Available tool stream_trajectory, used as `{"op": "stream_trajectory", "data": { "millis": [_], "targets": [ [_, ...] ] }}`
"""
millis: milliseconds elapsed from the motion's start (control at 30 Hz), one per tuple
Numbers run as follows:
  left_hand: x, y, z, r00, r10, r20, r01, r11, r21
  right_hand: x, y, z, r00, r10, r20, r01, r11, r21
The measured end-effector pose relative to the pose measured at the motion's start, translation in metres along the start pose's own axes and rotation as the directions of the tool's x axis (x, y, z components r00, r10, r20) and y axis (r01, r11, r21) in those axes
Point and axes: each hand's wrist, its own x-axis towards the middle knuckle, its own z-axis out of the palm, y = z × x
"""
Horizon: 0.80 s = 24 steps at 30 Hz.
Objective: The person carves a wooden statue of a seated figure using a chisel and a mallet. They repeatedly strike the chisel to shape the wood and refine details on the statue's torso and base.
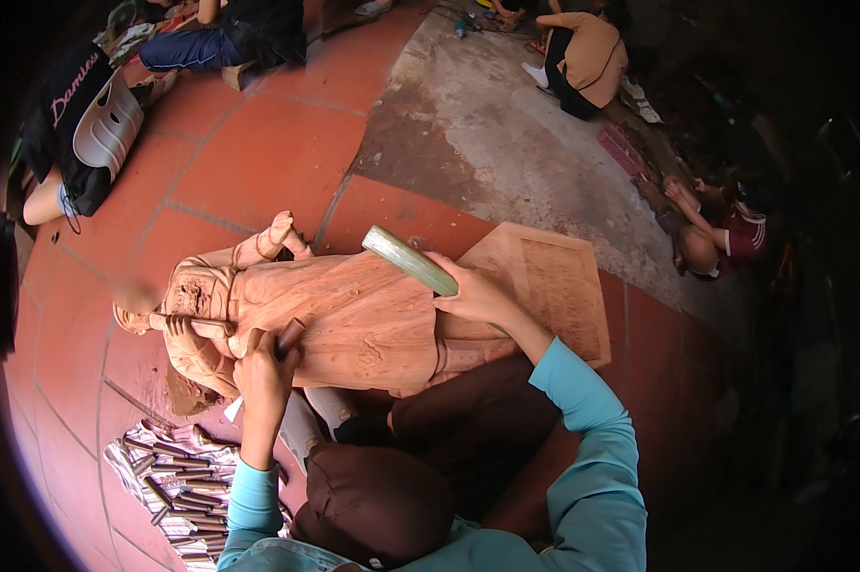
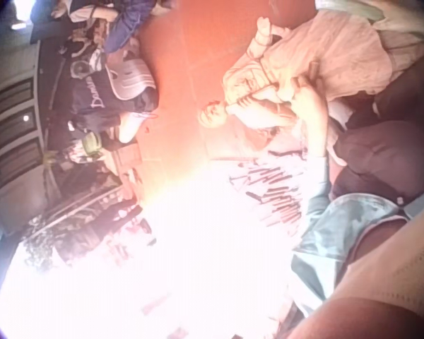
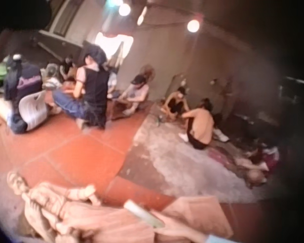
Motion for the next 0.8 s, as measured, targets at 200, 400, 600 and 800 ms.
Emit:
{"op": "stream_trajectory", "data": {
  "millis": [200, 400, 600, 800],
  "targets": [
    [-0.003, -0.003, -0.006, 0.995, 0.007, -0.100, 0.003, 0.995, 0.104, 0.001, 0.002, 0.000, 1.000, 0.001, 0.016, -0.001, 1.000, -0.028],
    [-0.048, -0.001, 0.002, 0.907, 0.400, 0.132, -0.421, 0.877, 0.230, 0.004, 0.016, 0.004, 0.999, -0.037, 0.008, 0.037, 0.999, 0.022],
    [-0.045, -0.030, -0.010, 0.931, 0.349, 0.109, -0.362, 0.838, 0.408, 0.002, 0.011, 0.001, 1.000, 0.012, 0.017, -0.011, 0.999, -0.031],
    [-0.052, -0.016, 0.000, 0.957, 0.247, 0.153, -0.280, 0.923, 0.265, 0.004, -0.010, -0.003, 0.999, 0.043, 0.005, -0.043, 0.997, -0.066]
  ]
}}
